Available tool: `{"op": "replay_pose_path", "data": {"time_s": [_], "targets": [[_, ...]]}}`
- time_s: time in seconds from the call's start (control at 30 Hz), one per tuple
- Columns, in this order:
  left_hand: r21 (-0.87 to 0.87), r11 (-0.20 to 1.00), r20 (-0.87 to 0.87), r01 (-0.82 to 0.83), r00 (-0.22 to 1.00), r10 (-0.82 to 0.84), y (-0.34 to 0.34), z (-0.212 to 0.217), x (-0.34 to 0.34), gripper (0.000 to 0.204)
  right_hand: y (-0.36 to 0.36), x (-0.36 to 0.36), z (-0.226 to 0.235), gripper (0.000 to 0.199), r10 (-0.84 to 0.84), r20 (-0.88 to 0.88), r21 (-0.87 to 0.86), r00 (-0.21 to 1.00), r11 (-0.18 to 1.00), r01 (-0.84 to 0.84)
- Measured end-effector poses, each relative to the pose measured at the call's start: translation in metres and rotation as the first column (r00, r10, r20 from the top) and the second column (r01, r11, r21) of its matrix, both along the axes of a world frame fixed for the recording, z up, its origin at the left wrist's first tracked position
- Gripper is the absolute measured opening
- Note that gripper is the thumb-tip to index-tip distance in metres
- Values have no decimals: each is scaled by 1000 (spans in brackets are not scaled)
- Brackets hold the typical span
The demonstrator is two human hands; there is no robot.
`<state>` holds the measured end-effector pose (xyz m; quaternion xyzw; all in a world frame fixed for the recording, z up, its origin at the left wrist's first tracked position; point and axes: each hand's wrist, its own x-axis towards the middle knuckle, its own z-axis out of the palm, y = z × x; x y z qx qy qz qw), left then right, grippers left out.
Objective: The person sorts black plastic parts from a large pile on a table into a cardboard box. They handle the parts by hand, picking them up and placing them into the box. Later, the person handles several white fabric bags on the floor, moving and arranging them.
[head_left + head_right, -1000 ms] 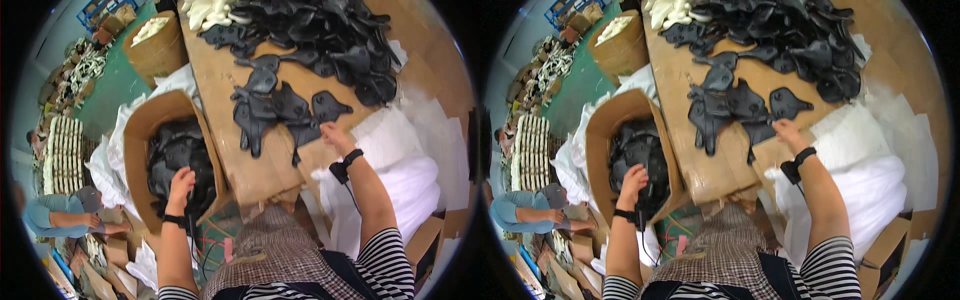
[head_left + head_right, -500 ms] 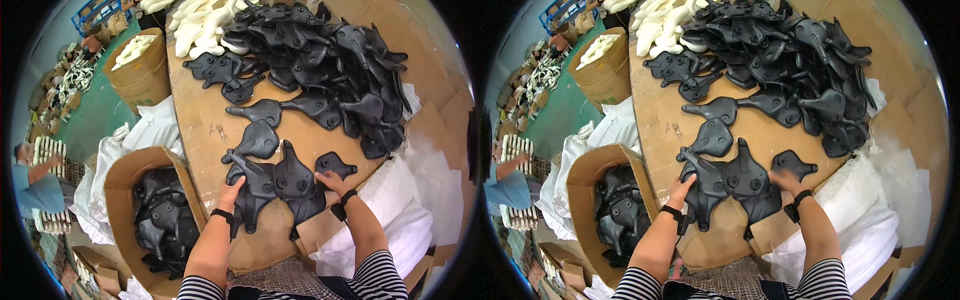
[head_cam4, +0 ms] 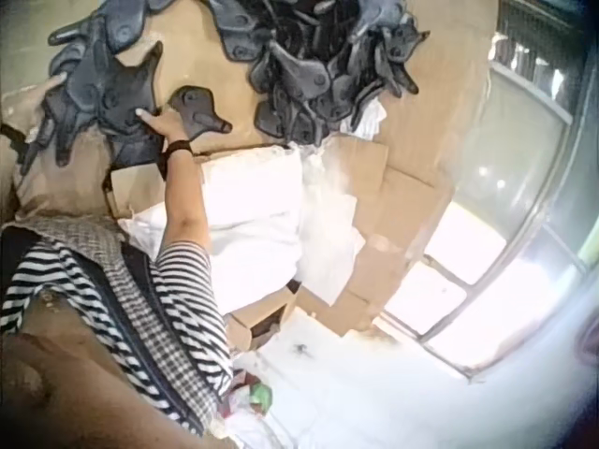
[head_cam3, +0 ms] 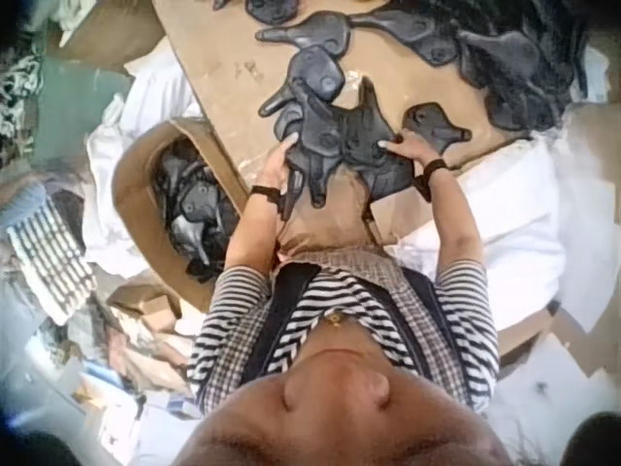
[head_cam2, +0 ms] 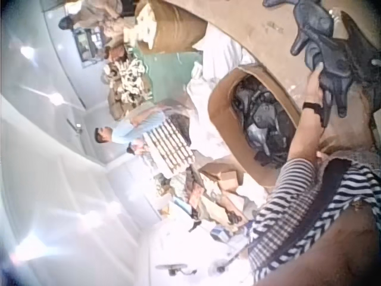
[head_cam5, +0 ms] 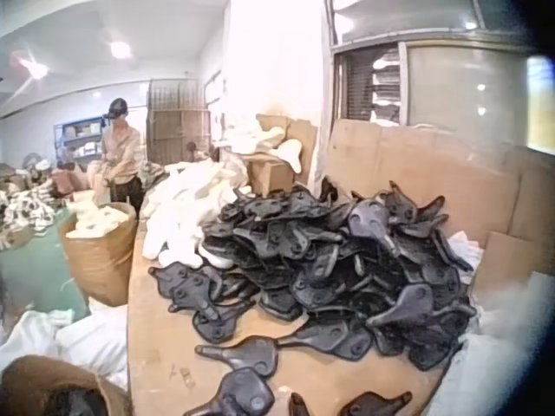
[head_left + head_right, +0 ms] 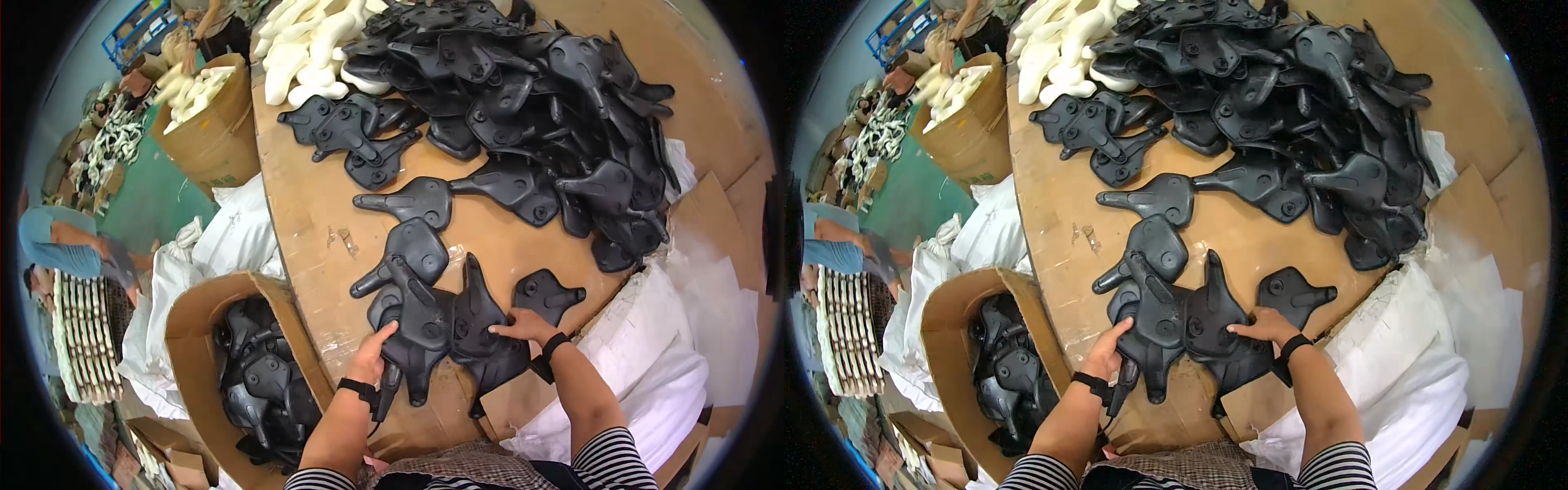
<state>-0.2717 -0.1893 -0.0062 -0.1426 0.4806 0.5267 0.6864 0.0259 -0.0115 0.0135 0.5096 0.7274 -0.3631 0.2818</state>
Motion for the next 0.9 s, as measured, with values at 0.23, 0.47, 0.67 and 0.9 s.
{"op": "replay_pose_path", "data": {"time_s": [0.23,0.47,0.67,0.9], "targets": [[208,978,-321,29,946,40,17,28,49,49,-18,22,-20,89,-303,-293,-137,907,952,274],[358,920,-413,158,911,4,-34,53,61,50,-108,-10,-25,55,79,-817,77,571,997,-28],[288,951,-742,115,654,146,-180,183,-13,52,-255,-130,64,47,-108,-959,-143,262,982,-120],[-192,923,-912,-333,407,-43,-398,236,-152,73,-289,-206,202,26,763,-582,353,282,549,-757]]}}
